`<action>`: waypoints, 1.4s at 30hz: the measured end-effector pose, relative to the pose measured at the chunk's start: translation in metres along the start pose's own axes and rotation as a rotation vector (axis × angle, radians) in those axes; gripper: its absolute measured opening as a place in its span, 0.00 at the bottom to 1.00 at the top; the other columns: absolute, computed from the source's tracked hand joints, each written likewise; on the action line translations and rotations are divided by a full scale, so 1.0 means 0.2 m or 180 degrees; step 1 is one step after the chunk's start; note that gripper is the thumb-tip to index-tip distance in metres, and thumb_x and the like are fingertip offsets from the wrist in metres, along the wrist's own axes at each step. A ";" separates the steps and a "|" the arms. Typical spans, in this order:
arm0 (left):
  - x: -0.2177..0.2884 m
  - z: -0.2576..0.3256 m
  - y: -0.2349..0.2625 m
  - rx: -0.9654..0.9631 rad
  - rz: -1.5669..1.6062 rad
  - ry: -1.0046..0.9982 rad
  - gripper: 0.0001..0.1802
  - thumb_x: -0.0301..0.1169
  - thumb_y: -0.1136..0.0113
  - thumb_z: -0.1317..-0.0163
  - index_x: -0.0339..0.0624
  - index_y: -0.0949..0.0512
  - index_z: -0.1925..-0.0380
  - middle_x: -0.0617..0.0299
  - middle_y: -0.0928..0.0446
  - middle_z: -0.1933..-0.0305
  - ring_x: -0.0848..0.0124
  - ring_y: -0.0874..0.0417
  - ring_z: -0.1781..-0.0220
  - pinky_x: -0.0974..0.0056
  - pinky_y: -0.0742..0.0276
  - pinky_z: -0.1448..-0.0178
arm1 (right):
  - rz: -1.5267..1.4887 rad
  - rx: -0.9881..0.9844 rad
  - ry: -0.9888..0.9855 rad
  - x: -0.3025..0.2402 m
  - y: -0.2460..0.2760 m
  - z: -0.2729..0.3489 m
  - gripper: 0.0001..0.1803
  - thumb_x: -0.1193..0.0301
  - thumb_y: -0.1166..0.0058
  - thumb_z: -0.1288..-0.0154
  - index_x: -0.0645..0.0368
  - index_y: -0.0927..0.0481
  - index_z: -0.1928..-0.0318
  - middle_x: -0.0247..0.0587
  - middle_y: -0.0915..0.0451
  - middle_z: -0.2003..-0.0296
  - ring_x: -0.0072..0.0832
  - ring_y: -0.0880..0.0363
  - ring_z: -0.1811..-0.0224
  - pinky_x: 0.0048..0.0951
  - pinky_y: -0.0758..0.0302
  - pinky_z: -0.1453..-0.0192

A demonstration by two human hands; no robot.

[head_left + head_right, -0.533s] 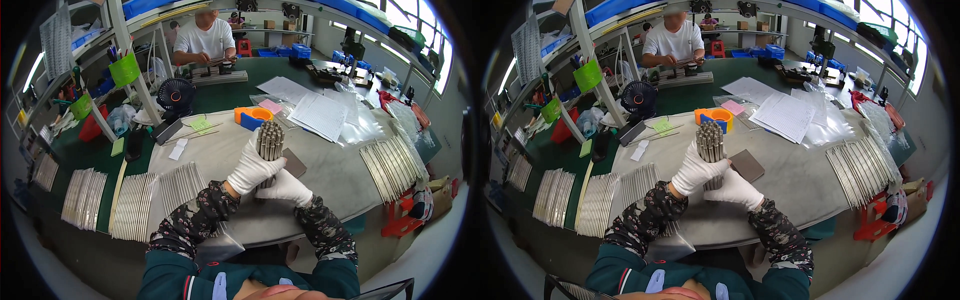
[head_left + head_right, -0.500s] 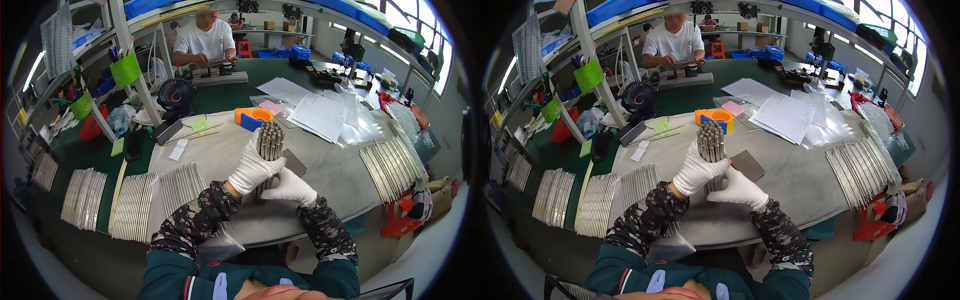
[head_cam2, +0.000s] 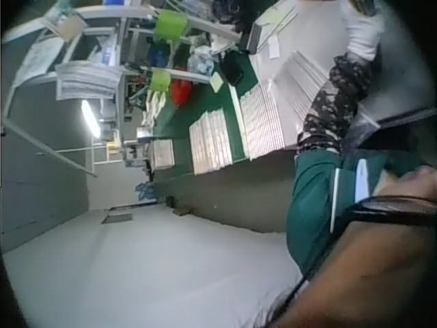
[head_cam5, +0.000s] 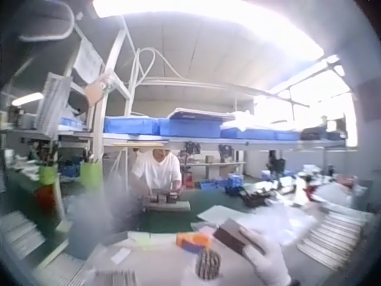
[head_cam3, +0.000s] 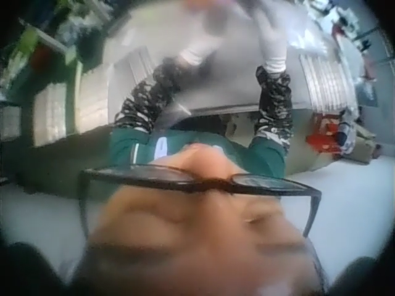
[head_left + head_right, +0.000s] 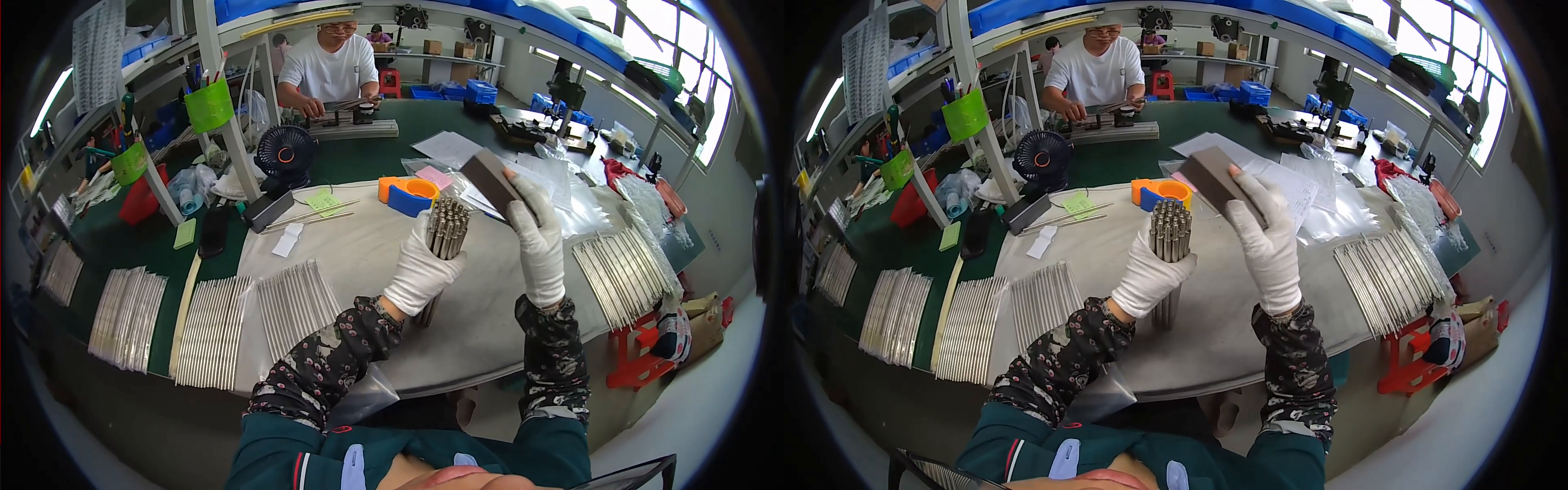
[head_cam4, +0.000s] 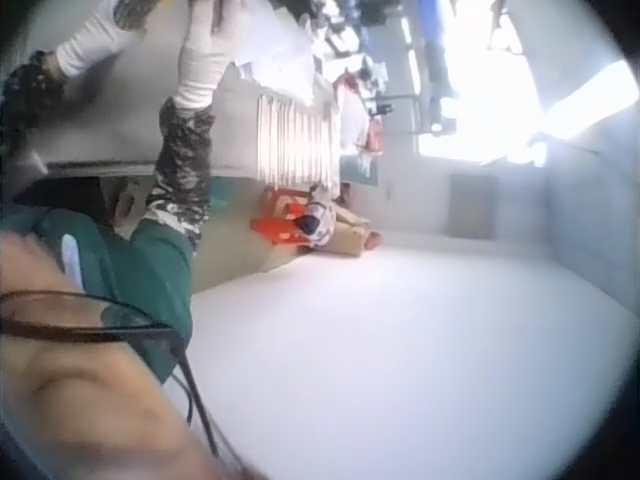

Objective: Inspecting, bundling, and bagging thin metal rods at a factory workbench.

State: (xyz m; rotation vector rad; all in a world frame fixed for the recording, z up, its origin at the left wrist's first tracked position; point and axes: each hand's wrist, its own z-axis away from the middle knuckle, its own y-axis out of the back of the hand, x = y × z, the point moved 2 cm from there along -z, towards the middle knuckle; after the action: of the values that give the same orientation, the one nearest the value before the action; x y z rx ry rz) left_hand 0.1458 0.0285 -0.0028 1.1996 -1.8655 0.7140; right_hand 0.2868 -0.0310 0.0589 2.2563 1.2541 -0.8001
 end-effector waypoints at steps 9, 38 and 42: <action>-0.02 -0.03 -0.01 -0.0079 -0.0652 0.0124 0.26 0.24 0.39 0.55 0.40 0.34 0.53 0.61 0.23 0.63 0.73 0.21 0.61 0.67 0.26 0.55 | 0.1511 -0.0729 0.1285 -0.21 -0.07 -0.10 0.21 0.65 0.39 0.53 0.54 0.19 0.55 0.53 0.26 0.58 0.45 0.30 0.55 0.38 0.33 0.48; -0.09 -0.08 0.13 -0.0923 0.0601 0.0513 0.23 0.21 0.41 0.54 0.38 0.33 0.54 0.66 0.26 0.71 0.74 0.22 0.71 0.68 0.24 0.65 | 0.2957 -0.0599 0.0695 0.18 0.00 -0.21 0.19 0.62 0.41 0.51 0.52 0.18 0.57 0.52 0.23 0.61 0.46 0.27 0.57 0.40 0.29 0.51; -0.06 -0.04 0.14 -0.1081 0.0791 0.0534 0.24 0.21 0.40 0.53 0.39 0.33 0.54 0.67 0.26 0.71 0.74 0.22 0.69 0.68 0.25 0.63 | 0.2495 -0.0952 -0.0503 0.40 0.03 0.09 0.22 0.58 0.40 0.52 0.53 0.18 0.56 0.53 0.24 0.57 0.48 0.28 0.52 0.43 0.30 0.47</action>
State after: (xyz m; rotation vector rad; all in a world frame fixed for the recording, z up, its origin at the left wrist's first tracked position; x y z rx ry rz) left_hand 0.1255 0.0524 -0.0098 0.6811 -1.9174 0.5789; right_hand 0.3205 0.0044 -0.0072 2.1162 0.3144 -0.4356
